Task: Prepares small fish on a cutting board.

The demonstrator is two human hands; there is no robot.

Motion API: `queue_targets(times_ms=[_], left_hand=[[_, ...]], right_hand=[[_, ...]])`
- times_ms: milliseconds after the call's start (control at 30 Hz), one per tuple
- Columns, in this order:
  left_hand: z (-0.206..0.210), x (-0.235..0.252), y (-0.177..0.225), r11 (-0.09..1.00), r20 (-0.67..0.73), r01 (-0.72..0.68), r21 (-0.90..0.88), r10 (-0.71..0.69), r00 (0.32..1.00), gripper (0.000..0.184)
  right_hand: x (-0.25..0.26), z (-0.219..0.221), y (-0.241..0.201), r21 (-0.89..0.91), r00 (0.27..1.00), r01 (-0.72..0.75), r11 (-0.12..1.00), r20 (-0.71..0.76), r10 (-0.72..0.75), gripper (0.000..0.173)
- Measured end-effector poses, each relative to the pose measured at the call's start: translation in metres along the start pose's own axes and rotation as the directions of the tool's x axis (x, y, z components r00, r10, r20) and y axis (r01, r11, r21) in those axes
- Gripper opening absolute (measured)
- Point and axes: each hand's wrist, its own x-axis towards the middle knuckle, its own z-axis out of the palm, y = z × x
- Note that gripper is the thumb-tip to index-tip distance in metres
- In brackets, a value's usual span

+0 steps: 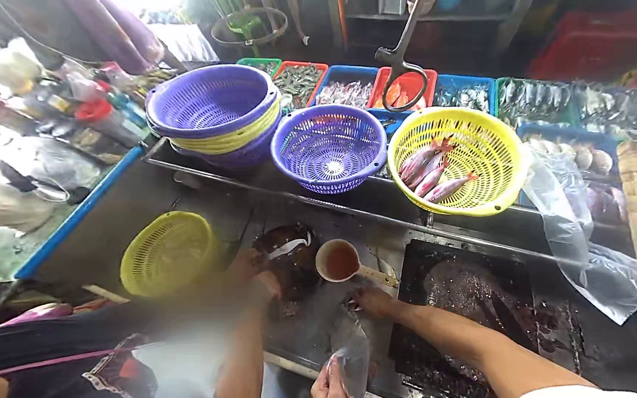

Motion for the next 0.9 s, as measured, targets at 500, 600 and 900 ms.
queue_targets(times_ms=[500, 600, 900], left_hand=[[0.009, 0.006, 0.014, 0.99, 0.027, 0.121, -0.071, -0.119, 0.992, 0.029], [0.008, 0.002, 0.006, 0.979, 0.002, 0.031, -0.203, -0.032, 0.999, 0.031], [0.021, 0.024, 0.017, 0.942, -0.048, 0.112, -0.318, -0.134, 0.99, 0.032]], right_hand=[[0.084, -0.121, -0.077, -0.066, 0.939, -0.342, 0.937, 0.02, 0.344, 0.034], [0.093, -0.111, -0.073, -0.087, 0.919, -0.38, 0.921, 0.078, 0.387, 0.035], [-0.079, -0.174, -0.044, 0.163, 0.976, -0.22, 0.962, 0.028, 0.218, 0.048]])
